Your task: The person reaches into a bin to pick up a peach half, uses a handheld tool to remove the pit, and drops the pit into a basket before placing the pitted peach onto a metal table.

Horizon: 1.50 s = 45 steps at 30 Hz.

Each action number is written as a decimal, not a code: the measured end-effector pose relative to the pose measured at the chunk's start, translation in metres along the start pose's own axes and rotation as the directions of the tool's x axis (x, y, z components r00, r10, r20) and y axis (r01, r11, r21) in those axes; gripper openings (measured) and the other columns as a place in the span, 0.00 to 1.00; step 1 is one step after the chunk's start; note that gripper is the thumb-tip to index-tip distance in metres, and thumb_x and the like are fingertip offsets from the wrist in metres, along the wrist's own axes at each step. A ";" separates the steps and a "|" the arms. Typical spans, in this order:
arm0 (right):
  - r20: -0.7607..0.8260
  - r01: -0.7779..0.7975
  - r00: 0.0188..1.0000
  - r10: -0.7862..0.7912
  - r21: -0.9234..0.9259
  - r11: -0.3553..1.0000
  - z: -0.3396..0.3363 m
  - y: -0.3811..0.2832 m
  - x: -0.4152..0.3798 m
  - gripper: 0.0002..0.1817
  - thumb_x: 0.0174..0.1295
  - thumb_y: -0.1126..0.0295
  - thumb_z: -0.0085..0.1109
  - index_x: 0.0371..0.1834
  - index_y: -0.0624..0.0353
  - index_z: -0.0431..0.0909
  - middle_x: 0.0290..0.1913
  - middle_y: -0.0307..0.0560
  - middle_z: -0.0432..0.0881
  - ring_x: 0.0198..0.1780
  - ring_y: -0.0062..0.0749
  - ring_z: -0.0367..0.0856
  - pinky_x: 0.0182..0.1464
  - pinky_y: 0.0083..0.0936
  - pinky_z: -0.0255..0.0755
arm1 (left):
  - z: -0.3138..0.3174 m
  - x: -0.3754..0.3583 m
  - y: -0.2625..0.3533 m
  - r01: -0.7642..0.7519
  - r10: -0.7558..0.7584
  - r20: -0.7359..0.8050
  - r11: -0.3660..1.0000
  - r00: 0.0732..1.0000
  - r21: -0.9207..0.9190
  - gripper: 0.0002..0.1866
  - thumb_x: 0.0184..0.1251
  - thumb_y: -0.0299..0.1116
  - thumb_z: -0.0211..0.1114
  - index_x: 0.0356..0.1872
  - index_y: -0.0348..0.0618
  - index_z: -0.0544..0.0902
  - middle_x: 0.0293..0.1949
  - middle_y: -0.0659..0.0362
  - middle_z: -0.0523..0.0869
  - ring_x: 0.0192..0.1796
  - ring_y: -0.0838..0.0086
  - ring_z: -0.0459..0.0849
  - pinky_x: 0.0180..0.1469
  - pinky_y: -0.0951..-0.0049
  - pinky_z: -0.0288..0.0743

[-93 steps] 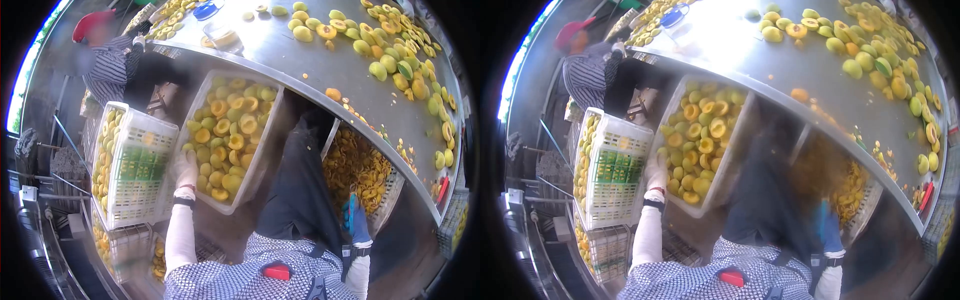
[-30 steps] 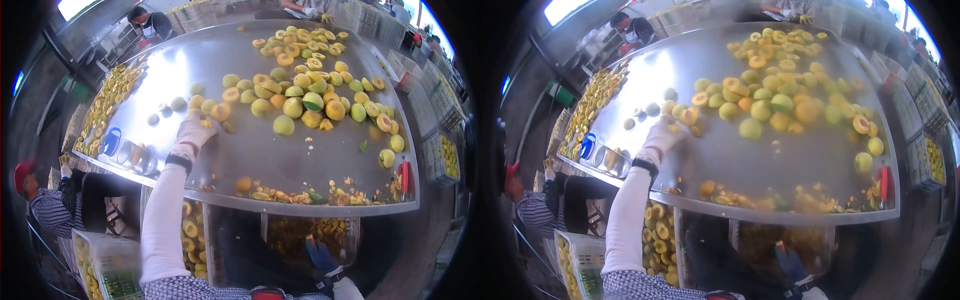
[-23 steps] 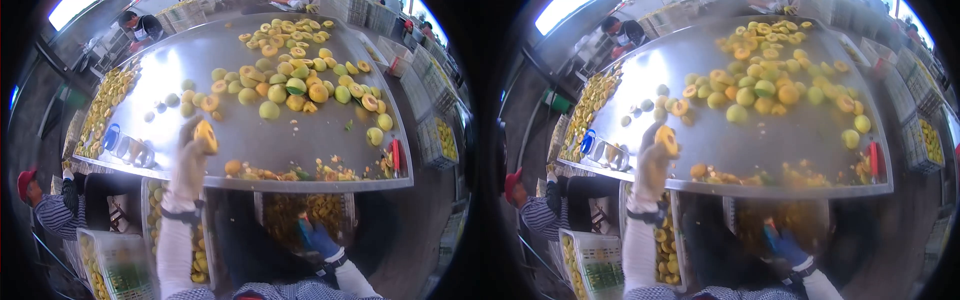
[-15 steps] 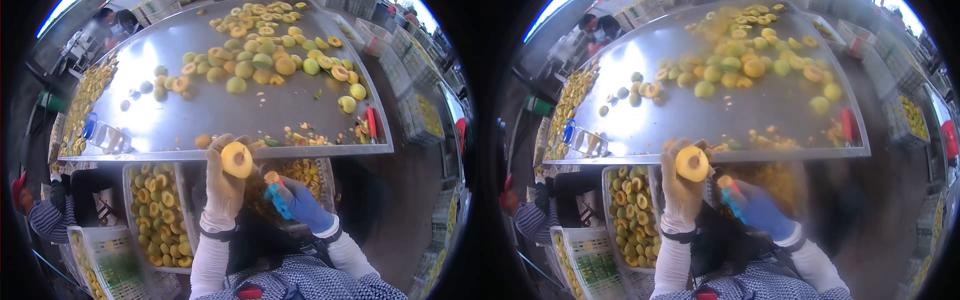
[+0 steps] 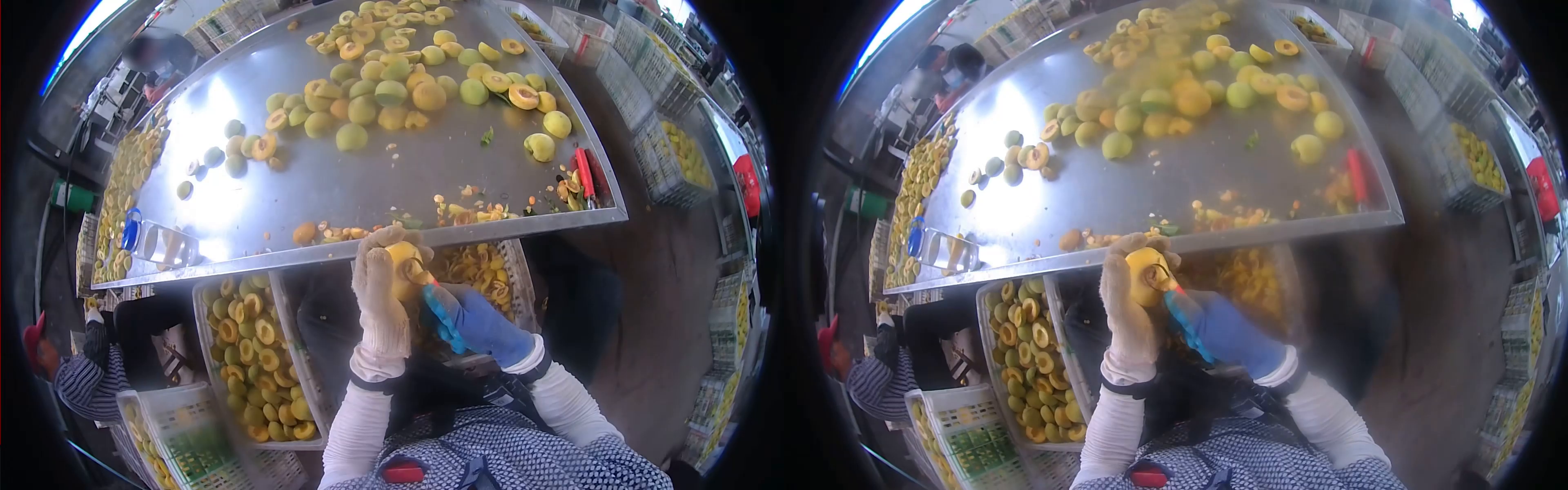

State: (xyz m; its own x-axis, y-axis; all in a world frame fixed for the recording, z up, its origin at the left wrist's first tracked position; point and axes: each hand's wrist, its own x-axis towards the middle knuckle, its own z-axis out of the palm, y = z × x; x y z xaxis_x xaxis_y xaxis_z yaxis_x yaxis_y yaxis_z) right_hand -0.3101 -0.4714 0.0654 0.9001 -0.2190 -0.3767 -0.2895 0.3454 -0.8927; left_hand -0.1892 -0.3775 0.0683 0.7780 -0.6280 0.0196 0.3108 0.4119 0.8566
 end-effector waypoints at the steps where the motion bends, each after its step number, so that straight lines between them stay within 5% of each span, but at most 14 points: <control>1: -0.002 -0.003 1.000 0.003 0.004 1.000 0.000 0.005 0.001 0.28 0.83 0.45 0.49 0.37 0.60 0.80 0.25 0.32 0.74 0.23 0.14 0.68 0.25 0.17 0.64 | 0.000 0.000 -0.001 0.005 -0.005 0.000 1.000 1.000 0.001 0.26 0.83 0.56 0.56 0.61 0.42 0.77 0.54 0.50 0.85 0.52 0.63 0.84 0.59 0.63 0.79; 4: -0.008 0.075 0.997 -0.074 0.022 0.997 0.001 0.012 0.004 0.29 0.83 0.43 0.48 0.38 0.59 0.80 0.24 0.32 0.73 0.22 0.14 0.67 0.24 0.17 0.63 | 0.000 0.002 -0.001 -0.013 0.012 0.016 0.999 1.000 0.036 0.26 0.83 0.56 0.56 0.60 0.41 0.78 0.53 0.50 0.85 0.51 0.64 0.85 0.58 0.64 0.79; 7: 0.076 -0.067 0.996 0.057 0.143 0.987 0.002 0.005 0.001 0.30 0.82 0.41 0.46 0.38 0.58 0.80 0.23 0.32 0.73 0.21 0.15 0.68 0.22 0.18 0.63 | 0.001 0.002 -0.001 -0.090 0.082 0.062 0.986 0.995 0.141 0.22 0.83 0.51 0.56 0.59 0.41 0.78 0.51 0.51 0.85 0.50 0.64 0.85 0.57 0.65 0.79; 12: 0.088 -0.029 0.996 0.021 0.091 0.995 0.002 0.007 0.002 0.29 0.83 0.42 0.45 0.38 0.57 0.80 0.22 0.31 0.72 0.19 0.15 0.68 0.21 0.18 0.62 | 0.009 0.003 0.018 0.059 -0.065 0.010 0.957 0.998 0.284 0.14 0.81 0.36 0.51 0.54 0.39 0.81 0.48 0.52 0.85 0.45 0.66 0.85 0.53 0.67 0.80; 16: -0.027 0.025 0.999 -0.020 0.177 0.984 0.019 0.031 0.002 0.28 0.84 0.44 0.45 0.37 0.56 0.80 0.22 0.31 0.73 0.19 0.15 0.68 0.21 0.19 0.63 | 0.011 0.008 0.020 0.098 -0.127 0.051 0.916 0.991 0.389 0.15 0.80 0.34 0.50 0.53 0.37 0.81 0.47 0.52 0.85 0.43 0.68 0.85 0.52 0.67 0.80; 19: -0.035 0.016 0.999 -0.007 0.268 0.963 0.028 0.029 0.007 0.27 0.85 0.47 0.44 0.36 0.57 0.80 0.22 0.32 0.73 0.20 0.15 0.68 0.22 0.19 0.63 | 0.015 0.006 0.011 0.027 -0.030 0.001 0.931 1.000 0.364 0.15 0.81 0.35 0.51 0.53 0.37 0.81 0.46 0.52 0.86 0.43 0.68 0.86 0.50 0.68 0.80; 21: -0.238 0.264 0.946 -0.221 0.167 0.950 0.034 0.033 0.013 0.27 0.85 0.49 0.44 0.35 0.57 0.80 0.23 0.32 0.74 0.20 0.16 0.69 0.22 0.19 0.64 | 0.013 0.009 0.002 -0.310 0.283 0.146 0.712 0.948 0.630 0.16 0.83 0.38 0.50 0.53 0.37 0.81 0.46 0.52 0.86 0.43 0.68 0.86 0.48 0.69 0.81; 22: -0.231 0.265 0.947 -0.224 0.166 0.950 0.031 0.032 0.014 0.27 0.85 0.49 0.44 0.35 0.57 0.80 0.23 0.32 0.74 0.20 0.16 0.69 0.22 0.19 0.64 | 0.013 0.009 0.001 -0.313 0.289 0.143 0.710 0.946 0.631 0.16 0.83 0.38 0.50 0.53 0.37 0.81 0.46 0.52 0.86 0.43 0.68 0.86 0.48 0.69 0.81; 24: -0.122 0.090 0.990 -0.065 0.210 0.973 0.022 0.031 0.013 0.26 0.86 0.50 0.43 0.37 0.57 0.80 0.24 0.33 0.75 0.20 0.16 0.70 0.22 0.18 0.64 | 0.014 0.009 0.002 -0.088 0.098 -0.026 0.965 0.995 0.247 0.17 0.84 0.40 0.49 0.54 0.38 0.81 0.47 0.51 0.85 0.44 0.68 0.85 0.47 0.70 0.81; 28: -0.105 0.094 0.992 -0.072 0.225 0.970 0.022 0.026 0.010 0.26 0.85 0.48 0.43 0.37 0.56 0.79 0.24 0.33 0.74 0.20 0.16 0.69 0.21 0.18 0.63 | 0.008 0.011 -0.001 -0.217 0.202 0.082 0.875 0.976 0.433 0.18 0.84 0.42 0.49 0.54 0.38 0.80 0.48 0.51 0.85 0.45 0.67 0.85 0.48 0.69 0.81; 37: 0.091 -0.079 0.994 0.059 0.238 0.968 0.010 0.015 0.001 0.30 0.84 0.42 0.40 0.37 0.57 0.76 0.23 0.35 0.71 0.19 0.18 0.68 0.21 0.20 0.63 | 0.003 0.012 0.011 -0.035 0.000 0.120 0.958 0.993 0.284 0.16 0.78 0.41 0.52 0.52 0.40 0.80 0.47 0.51 0.86 0.45 0.67 0.86 0.47 0.69 0.81; 39: 0.184 -0.154 0.979 0.089 0.379 0.912 0.011 0.012 -0.005 0.31 0.83 0.39 0.40 0.38 0.58 0.76 0.22 0.36 0.71 0.18 0.20 0.67 0.20 0.21 0.63 | 0.007 0.014 0.018 0.132 -0.168 0.167 0.970 0.972 0.205 0.14 0.77 0.39 0.55 0.51 0.41 0.80 0.46 0.51 0.86 0.44 0.67 0.86 0.47 0.69 0.81; 43: 0.167 -0.161 0.982 0.091 0.475 0.865 0.016 0.014 -0.007 0.32 0.83 0.38 0.40 0.40 0.58 0.76 0.21 0.35 0.70 0.16 0.19 0.65 0.20 0.21 0.63 | 0.006 0.018 0.017 0.179 -0.236 0.159 0.935 0.959 0.305 0.12 0.75 0.36 0.58 0.50 0.41 0.81 0.45 0.51 0.87 0.44 0.69 0.86 0.47 0.70 0.81; 45: 0.334 -0.245 0.942 0.016 0.657 0.713 0.017 0.022 -0.005 0.33 0.82 0.36 0.40 0.40 0.57 0.76 0.19 0.34 0.68 0.14 0.18 0.63 0.19 0.20 0.63 | 0.007 0.017 0.015 -0.058 -0.055 0.199 0.849 0.979 0.525 0.10 0.72 0.33 0.60 0.49 0.41 0.81 0.45 0.52 0.88 0.42 0.70 0.86 0.46 0.71 0.82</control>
State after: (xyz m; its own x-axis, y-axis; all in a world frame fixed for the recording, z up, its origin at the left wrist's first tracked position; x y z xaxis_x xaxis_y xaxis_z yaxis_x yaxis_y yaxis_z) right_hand -0.3157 -0.4471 0.0518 0.9524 0.1038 -0.2865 -0.2128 0.8996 -0.3814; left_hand -0.1754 -0.3864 0.0855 0.6356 -0.7684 0.0741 -0.0686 0.0394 0.9969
